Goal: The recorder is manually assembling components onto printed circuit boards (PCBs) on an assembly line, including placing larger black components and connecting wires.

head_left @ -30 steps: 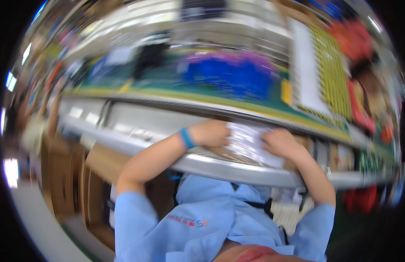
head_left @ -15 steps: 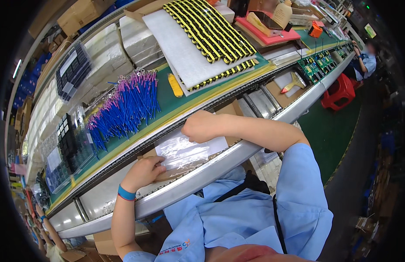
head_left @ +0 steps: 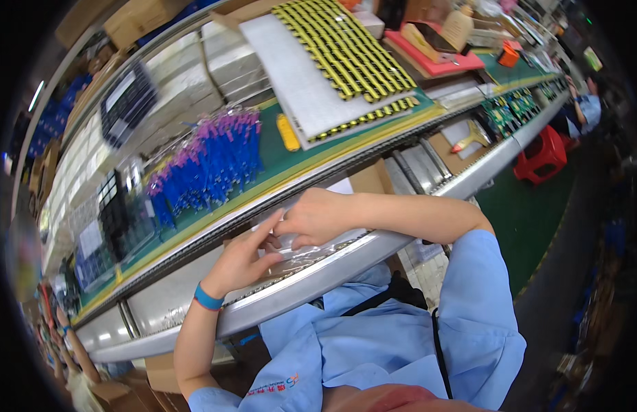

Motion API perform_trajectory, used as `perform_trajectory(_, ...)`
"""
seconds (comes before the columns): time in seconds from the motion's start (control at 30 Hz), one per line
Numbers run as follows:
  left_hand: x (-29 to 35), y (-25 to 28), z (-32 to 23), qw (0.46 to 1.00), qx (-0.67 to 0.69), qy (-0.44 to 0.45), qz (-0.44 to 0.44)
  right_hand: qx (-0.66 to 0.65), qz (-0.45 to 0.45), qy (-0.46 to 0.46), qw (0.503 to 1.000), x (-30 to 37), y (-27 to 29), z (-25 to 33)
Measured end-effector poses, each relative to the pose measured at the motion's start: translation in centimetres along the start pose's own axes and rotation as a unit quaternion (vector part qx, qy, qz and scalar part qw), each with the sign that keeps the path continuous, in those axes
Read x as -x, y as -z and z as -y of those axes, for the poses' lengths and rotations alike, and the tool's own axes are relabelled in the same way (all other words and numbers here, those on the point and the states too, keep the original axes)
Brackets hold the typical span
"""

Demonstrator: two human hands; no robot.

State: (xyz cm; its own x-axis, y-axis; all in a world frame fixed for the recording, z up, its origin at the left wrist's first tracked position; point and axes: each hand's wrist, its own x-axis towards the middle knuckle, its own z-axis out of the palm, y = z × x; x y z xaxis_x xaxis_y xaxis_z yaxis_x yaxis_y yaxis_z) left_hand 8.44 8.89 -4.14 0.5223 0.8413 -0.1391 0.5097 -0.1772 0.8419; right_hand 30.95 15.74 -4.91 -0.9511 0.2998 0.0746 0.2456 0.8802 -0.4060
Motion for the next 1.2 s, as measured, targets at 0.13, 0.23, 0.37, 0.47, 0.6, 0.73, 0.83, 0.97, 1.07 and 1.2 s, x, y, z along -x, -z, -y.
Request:
perform_trajectory(0.13, -0.1, 0.0, -1.2, 0.991, -0.112, -0.068, 0.027, 0.052, 0.008, 0.052, 0.997, 0.5, -0.6, -0.2)
perform_trajectory(0.23, -0.1, -0.5, -0.1, 0.981, -0.18, -0.072, -0.02, 0.053, 0.006, 0.065, 0.996, 0.3, 1.0, 1.3)
perform_trajectory(0.37, -0.2, -0.3, 1.1, 0.978, -0.174, -0.117, -0.021, -0.002, -0.034, 0.075, 0.997, -0.1, 0.5, 2.3)
perform_trajectory(0.47, 0.0, -0.1, 0.8, 0.983, -0.16, -0.085, -0.019, 0.037, -0.03, 0.077, 0.996, -0.5, 0.7, 1.7)
perform_trajectory(0.6, -0.1, 0.2, 1.6, 0.977, -0.201, -0.063, -0.044, 0.095, -0.023, 0.097, 0.99, -1.0, 0.9, 1.7)
perform_trajectory(0.73, 0.4, -0.2, 2.8, 0.966, -0.197, -0.14, -0.09, 0.086, -0.01, 0.083, 0.993, -1.6, 0.9, 2.8)
perform_trajectory(0.83, 0.7, -0.2, 2.5, 0.966, -0.221, -0.113, -0.071, 0.082, -0.005, 0.084, 0.993, -1.6, 0.4, 3.3)
perform_trajectory(0.97, -0.5, -0.6, 2.5, 0.96, -0.228, -0.15, -0.066, 0.076, -0.014, 0.092, 0.993, -0.7, 0.1, 3.6)
perform_trajectory(1.07, -0.4, -0.9, 2.5, 0.954, -0.254, -0.139, -0.078, 0.072, -0.01, 0.092, 0.993, -0.7, -0.1, 3.4)
perform_trajectory(1.2, -0.3, -0.6, 2.8, 0.945, -0.27, -0.157, -0.095, 0.073, -0.006, 0.096, 0.993, -1.3, 0.0, 3.2)
